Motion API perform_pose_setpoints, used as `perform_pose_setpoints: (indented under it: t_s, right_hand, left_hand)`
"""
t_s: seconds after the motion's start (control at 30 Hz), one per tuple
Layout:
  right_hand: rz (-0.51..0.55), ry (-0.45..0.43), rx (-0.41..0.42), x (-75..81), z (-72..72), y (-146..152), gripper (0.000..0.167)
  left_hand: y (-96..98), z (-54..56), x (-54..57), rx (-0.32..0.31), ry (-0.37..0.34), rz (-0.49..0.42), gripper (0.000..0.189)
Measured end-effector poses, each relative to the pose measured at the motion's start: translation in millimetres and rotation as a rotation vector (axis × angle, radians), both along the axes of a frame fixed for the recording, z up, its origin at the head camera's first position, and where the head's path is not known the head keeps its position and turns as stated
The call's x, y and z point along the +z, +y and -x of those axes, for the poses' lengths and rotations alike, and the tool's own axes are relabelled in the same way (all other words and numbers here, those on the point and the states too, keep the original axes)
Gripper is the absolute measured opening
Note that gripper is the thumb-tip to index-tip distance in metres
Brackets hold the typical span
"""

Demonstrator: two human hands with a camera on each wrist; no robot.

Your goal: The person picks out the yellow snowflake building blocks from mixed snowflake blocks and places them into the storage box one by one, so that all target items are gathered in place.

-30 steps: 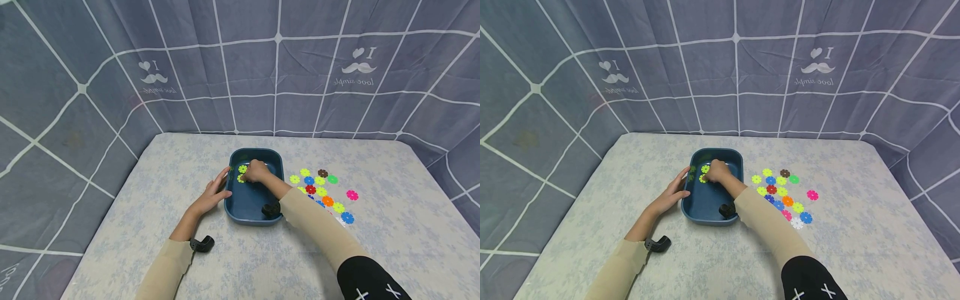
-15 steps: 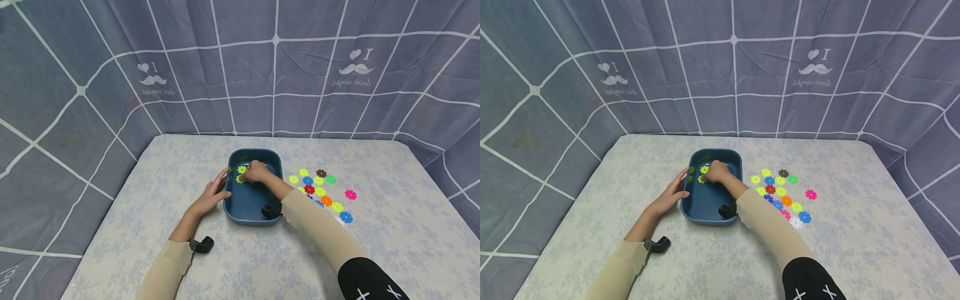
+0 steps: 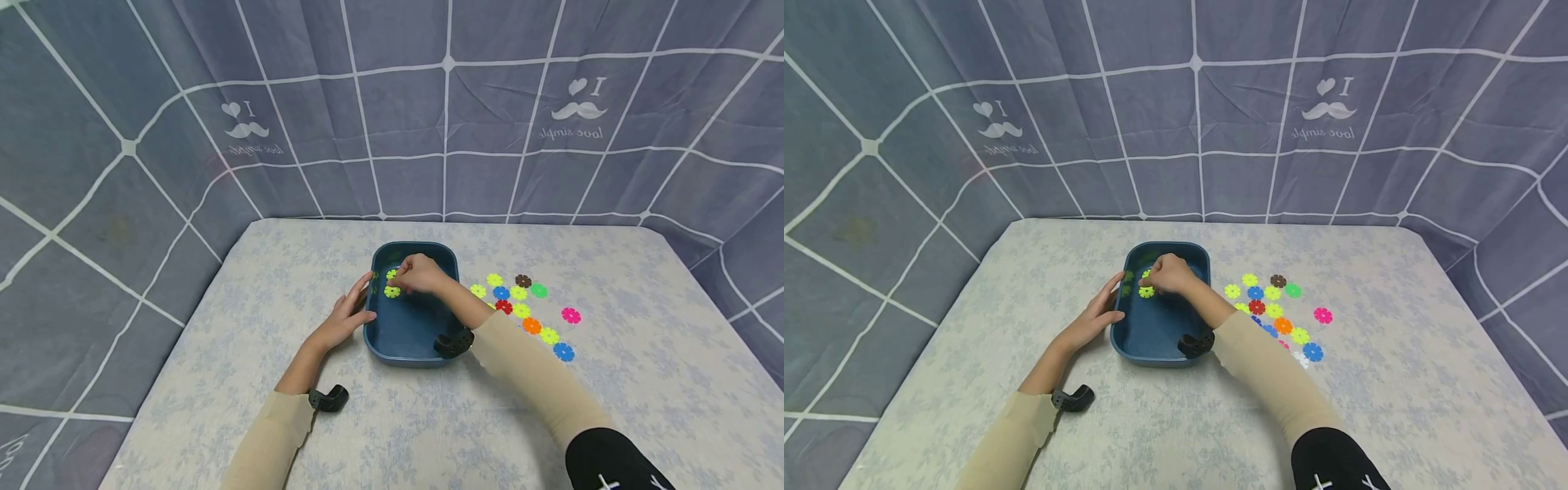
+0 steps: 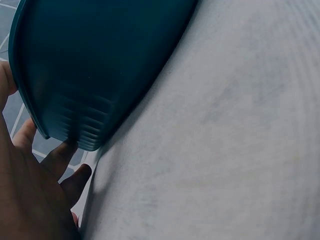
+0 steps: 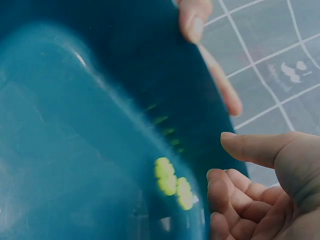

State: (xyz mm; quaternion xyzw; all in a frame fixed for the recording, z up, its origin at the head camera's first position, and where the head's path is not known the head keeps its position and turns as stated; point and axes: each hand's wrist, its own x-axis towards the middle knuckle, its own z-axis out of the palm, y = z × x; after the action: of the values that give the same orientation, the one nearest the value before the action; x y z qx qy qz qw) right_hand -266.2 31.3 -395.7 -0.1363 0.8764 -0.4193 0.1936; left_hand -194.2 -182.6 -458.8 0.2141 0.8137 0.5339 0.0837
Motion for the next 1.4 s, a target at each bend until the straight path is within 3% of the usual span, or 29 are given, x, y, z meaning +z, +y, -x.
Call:
perform_pose_setpoints:
  t_s: [0.13,0.23,0.37,0.47,0.77,0.87,1.1,1.4]
  right_hand:
    - [0.035,0.008,-0.005,6.7,-5.5,8,0.024]
    - [0.056,0.018,-0.009,9.4,-8.7,16,0.026]
    - [0.083,0.020,-0.022,14.0,-14.3,27,0.029]
    - [0.106,0.012,-0.031,17.6,-18.3,36,0.030]
    - [0.126,0.045,-0.077,26.8,-29.6,58,0.030]
    - [0.145,0.059,-0.095,27.9,-34.6,65,0.029]
    - [0.194,0.063,-0.124,31.5,-45.8,81,0.028]
    - [0.236,0.085,-0.152,42.5,-55.8,98,0.031]
  left_hand:
    - [4.5,-7.7,19.9,-0.002,-0.029,0.002,0.072]
    - [5.9,-9.8,25.7,0.002,-0.054,0.002,0.072]
    - [2.8,-2.6,8.1,0.020,-0.048,0.010,0.073]
    - [1.1,-0.4,1.6,0.034,-0.043,0.010,0.073]
    - [0.8,0.7,2.0,0.034,-0.039,0.008,0.074]
    - [1.6,-1.1,6.4,0.025,-0.044,0.009,0.074]
    - [9.0,-17.0,38.4,0.005,-0.062,0.000,0.073]
    - [9.7,-18.1,40.0,0.008,-0.072,-0.015,0.072]
